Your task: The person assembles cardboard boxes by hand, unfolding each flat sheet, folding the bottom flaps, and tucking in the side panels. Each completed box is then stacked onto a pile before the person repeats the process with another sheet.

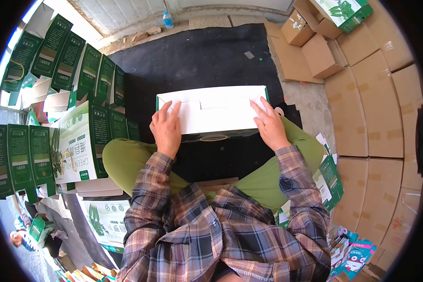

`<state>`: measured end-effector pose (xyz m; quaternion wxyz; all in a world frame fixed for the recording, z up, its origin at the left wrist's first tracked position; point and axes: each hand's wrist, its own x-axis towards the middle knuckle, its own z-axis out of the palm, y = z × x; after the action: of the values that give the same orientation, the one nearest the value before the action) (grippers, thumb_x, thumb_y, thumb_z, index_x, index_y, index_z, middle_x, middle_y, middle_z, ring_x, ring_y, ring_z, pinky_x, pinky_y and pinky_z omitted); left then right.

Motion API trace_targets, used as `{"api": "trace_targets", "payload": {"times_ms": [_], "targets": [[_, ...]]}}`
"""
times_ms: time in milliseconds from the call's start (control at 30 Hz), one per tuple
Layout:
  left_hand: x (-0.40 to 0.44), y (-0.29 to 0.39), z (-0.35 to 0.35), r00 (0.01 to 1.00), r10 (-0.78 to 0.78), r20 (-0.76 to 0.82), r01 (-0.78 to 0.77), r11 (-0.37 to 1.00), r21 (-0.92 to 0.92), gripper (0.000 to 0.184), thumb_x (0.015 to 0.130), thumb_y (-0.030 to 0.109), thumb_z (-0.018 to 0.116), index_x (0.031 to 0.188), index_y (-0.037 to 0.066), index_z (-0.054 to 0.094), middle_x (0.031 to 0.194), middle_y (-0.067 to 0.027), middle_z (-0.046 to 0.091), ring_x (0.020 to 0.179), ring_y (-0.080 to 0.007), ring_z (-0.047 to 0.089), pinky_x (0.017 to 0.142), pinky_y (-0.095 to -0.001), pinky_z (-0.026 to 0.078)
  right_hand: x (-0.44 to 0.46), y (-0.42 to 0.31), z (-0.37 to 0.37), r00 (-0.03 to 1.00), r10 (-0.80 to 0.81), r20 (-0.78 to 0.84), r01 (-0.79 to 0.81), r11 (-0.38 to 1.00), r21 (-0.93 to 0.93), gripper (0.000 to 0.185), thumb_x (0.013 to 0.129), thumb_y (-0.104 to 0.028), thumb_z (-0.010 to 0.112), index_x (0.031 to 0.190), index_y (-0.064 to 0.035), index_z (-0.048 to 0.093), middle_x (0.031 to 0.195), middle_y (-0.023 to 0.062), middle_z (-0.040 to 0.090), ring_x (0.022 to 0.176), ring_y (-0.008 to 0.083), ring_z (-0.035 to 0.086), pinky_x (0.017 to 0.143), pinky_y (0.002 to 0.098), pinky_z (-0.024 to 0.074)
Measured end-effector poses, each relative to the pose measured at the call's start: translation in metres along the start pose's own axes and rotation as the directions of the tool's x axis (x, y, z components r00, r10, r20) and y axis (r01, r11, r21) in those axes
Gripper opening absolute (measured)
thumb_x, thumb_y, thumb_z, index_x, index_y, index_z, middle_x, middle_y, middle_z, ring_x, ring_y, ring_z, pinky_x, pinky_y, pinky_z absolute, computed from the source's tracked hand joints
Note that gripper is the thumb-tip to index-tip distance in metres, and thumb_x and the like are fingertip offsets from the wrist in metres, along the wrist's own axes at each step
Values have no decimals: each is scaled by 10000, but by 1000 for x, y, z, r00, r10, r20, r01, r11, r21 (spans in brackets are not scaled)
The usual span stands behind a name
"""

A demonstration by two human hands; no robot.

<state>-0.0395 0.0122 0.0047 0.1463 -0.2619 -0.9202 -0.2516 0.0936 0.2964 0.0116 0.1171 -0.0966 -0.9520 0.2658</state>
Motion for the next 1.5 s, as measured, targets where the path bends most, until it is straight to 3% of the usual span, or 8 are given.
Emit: {"api": "trace_targets", "payload": {"times_ms": [333,800,900,1000,1100,1267,1400,1500], "targets": [[-3,2,-11,937,178,302,-214,973,91,530,672,474,699,1124,204,636,1185,33,572,1081,-235,476,915,-569,285,-1,-11,-6,988,-39,149,69,977,-202,578,672,-319,773,1213,-223,595,1426,105,331,1106,376,425,936,429,406],[-5,-5,-23,978,110,174,-94,991,-100,495,723,368,718,1154,151,609,1152,-41,576,1024,-247,494,890,-483,351,-7,-13,-20,999,-38,38,40,997,-59,492,752,-268,726,1213,-172,585,1293,119,470,1045,327,510,873,393,446],[2,-43,-10,943,-331,-34,280,845,-456,457,842,247,626,1254,73,533,1078,-113,573,997,-225,517,853,-356,426,4,23,-9,924,346,-163,-232,845,481,460,826,-277,658,1241,-114,544,1138,153,574,949,273,592,802,351,479],[10,-71,3,660,-678,323,673,344,-655,465,940,434,462,1252,99,542,912,-34,542,851,-148,529,793,-315,447,19,54,-10,615,677,404,-768,398,501,545,899,-506,491,1179,-47,581,974,140,651,931,231,615,793,337,478],[-5,-104,43,515,-508,690,810,26,-585,590,918,556,425,1212,62,558,1072,-78,619,945,-173,586,824,-303,470,10,151,67,590,675,443,-793,380,476,594,910,-528,442,1055,20,618,985,101,650,881,211,611,803,340,460],[-1,-84,25,529,-246,812,779,-239,-580,602,927,526,436,1236,20,535,1175,-109,593,1031,-196,574,895,-303,445,3,94,30,586,595,551,-779,224,586,544,935,-511,423,1069,-22,620,983,90,654,847,161,615,726,305,478],[14,-74,3,750,-291,593,595,-94,-798,504,970,432,383,1275,46,493,1222,-106,562,1137,-205,518,980,-339,400,22,78,2,629,662,407,-741,353,572,559,924,-519,449,1097,-11,606,1023,87,646,876,155,611,779,284,471],[10,-83,-5,800,-248,546,542,-92,-835,471,958,406,410,1226,44,549,1199,-86,582,1057,-179,550,929,-348,409,22,65,-15,794,521,314,-418,92,904,542,876,-518,546,1039,-5,611,1000,62,641,877,165,603,738,302,478]]}}
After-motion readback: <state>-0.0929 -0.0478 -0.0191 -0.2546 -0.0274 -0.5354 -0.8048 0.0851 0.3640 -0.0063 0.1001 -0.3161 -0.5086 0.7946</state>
